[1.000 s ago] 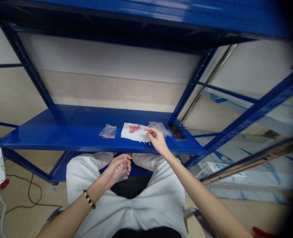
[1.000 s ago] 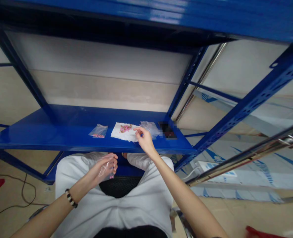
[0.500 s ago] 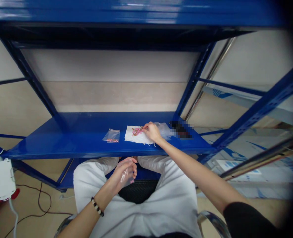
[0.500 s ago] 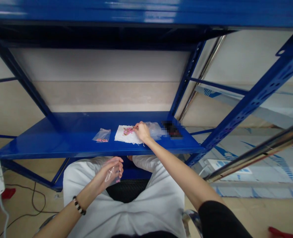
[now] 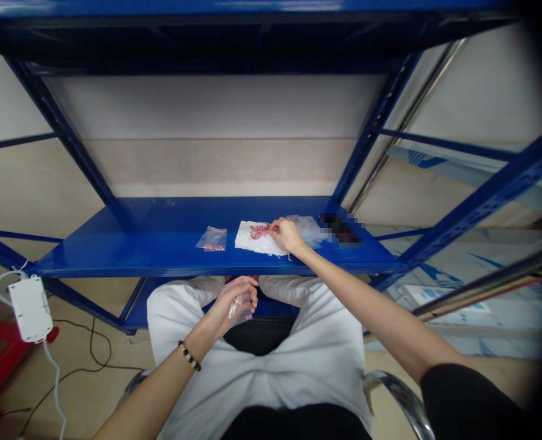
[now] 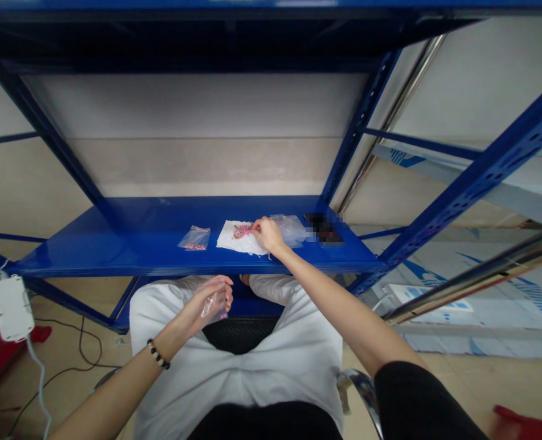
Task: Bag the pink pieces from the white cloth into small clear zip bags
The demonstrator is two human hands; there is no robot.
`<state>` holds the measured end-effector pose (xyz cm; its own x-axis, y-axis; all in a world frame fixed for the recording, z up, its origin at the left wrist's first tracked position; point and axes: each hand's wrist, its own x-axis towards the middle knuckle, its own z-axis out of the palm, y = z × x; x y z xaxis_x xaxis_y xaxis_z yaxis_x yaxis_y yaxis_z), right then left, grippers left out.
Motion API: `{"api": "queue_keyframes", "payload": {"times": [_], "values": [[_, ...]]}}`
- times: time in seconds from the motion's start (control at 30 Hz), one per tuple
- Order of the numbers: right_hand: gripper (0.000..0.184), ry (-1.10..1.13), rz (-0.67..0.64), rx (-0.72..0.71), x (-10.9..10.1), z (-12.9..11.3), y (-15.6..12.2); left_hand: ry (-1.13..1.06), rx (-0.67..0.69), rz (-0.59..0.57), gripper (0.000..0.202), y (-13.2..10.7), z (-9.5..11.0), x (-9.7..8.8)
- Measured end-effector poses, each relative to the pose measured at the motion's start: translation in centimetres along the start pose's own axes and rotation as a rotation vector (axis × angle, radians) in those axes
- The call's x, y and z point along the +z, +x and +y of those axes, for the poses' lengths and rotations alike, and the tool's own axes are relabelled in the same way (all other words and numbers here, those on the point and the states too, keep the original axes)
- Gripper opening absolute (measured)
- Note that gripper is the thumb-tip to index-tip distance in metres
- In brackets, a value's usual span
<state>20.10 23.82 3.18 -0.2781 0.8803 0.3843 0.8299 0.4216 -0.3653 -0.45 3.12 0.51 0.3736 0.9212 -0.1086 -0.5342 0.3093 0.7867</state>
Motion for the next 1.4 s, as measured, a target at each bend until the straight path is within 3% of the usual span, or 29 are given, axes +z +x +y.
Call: {"api": "queue_keyframes", "payload": {"times": [0.27,0.43,0.53,0.67,0.8,0.97,1.13,1.4], "values": [[0.011,0.058,0.009,0.037,-0.4,0.7,0.2,-0.078,0.035,-0.001,0.022,-0.1,0.3,-0.1],[0.006,0.301,0.153,0.086,-2.6,-1.4,-1.1,-0.078,0.011,0.001,0.024,0.0,0.1,-0.2],[0.009,0.512,0.217,0.091,-3.9,-4.8,-4.9,-0.042,-0.006,0.003,0.026,-0.1,-0.1,0.0],[0.015,0.668,0.054,0.059,-4.0,-9.7,-12.8,0.07,-0.056,-0.061,0.03,-0.6,-0.7,0.3],[0.015,0.72,0.024,0.112,-2.6,-11.4,-17.8,0.111,-0.111,-0.101,0.03,-1.0,-1.7,0.6],[0.014,0.712,-0.005,0.109,-1.1,-10.4,-18.2,0.148,-0.166,-0.083,0.033,-0.9,-2.7,0.5],[0.011,0.663,0.035,0.07,-1.4,-10.5,-18.1,0.211,-0.174,-0.093,0.03,-0.4,-3.3,0.2],[0.01,0.644,-0.044,-0.025,-1.5,-10.8,-18.3,0.259,-0.195,-0.099,0.025,-0.8,-2.8,0.5]]}}
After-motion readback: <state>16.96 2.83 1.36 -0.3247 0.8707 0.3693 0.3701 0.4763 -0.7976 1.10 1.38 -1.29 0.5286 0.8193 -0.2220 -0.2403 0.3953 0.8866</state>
